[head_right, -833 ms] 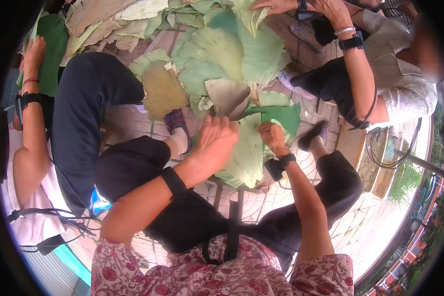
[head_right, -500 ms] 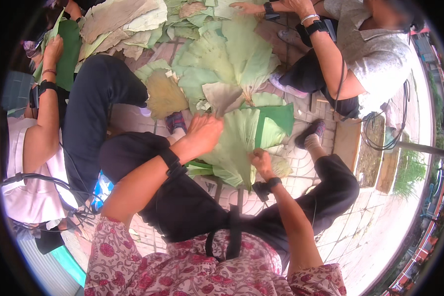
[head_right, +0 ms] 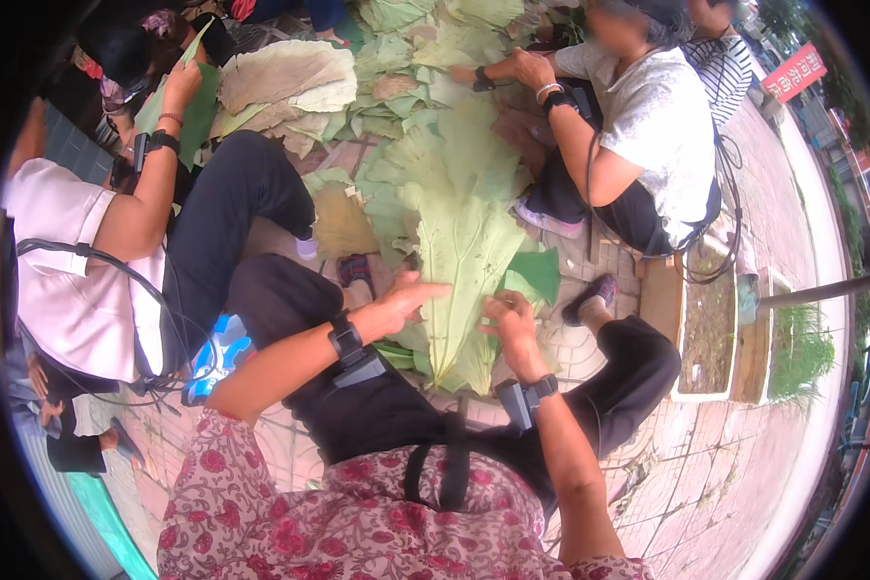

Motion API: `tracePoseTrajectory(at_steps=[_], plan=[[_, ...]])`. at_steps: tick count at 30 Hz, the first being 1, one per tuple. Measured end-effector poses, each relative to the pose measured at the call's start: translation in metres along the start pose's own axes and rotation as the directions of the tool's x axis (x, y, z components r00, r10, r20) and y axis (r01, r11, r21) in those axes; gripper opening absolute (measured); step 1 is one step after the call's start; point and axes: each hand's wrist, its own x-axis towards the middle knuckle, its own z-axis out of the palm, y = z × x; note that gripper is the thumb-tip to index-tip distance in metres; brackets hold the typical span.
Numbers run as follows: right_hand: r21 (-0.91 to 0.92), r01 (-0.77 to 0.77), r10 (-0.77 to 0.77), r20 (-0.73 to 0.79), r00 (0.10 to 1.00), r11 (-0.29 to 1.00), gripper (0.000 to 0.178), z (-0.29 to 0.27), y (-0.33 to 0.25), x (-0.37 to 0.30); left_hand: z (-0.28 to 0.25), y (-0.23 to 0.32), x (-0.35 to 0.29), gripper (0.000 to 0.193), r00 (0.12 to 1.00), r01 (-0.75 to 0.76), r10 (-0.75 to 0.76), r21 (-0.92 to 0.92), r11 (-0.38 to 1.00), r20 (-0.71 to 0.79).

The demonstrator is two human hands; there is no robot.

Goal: The person sits on the ground and folds large green leaves by hand, stacking them into a pile. Other people nearby perform the same task.

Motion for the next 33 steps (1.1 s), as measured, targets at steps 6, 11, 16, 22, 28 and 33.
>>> tracePoseTrajectory(at_steps=[6, 11, 16, 22, 28, 33], plan=[[-0.544, 0.42, -0.251, 0.359, 0.899, 0.726, 0.082, 0.051, 0.003, -0.057, -0.005, -0.025, -0.005, 0.047, 0.987, 0.068, -0.084, -0.119, 0.991, -0.134], [-0.539, 0.301, -0.254, 0.162, 0.954, 0.786, 0.048, 0.063, 0.007, -0.034, 0.002, 0.004, -0.002, 0.051, 0.995, 0.095, -0.094, 0.06, 0.994, -0.009], [0.041, -0.061, 0.056, 0.11, 0.992, 0.997, 0.032, 0.044, -0.006, 0.009, -0.036, 0.045, 0.022, 0.052, 0.983, -0.18, 0.181, 0.209, 0.961, 0.013], [-0.145, 0.125, -0.121, 0.033, 0.992, 0.982, 0.039, 0.054, -0.008, 0.025, -0.023, 0.037, 0.048, 0.051, 0.995, -0.104, 0.095, 0.468, 0.877, 0.043], [-0.343, 0.135, -0.123, 0.059, 0.991, 0.929, 0.043, 0.066, -0.004, 0.011, -0.025, 0.028, 0.065, 0.037, 0.993, -0.083, 0.118, 0.581, 0.809, -0.022], [-0.325, 0.168, -0.188, -0.031, 0.982, 0.931, 0.041, 0.064, 0.006, 0.013, -0.018, 0.027, 0.072, 0.029, 0.999, -0.039, 0.043, 0.647, 0.761, 0.009]])
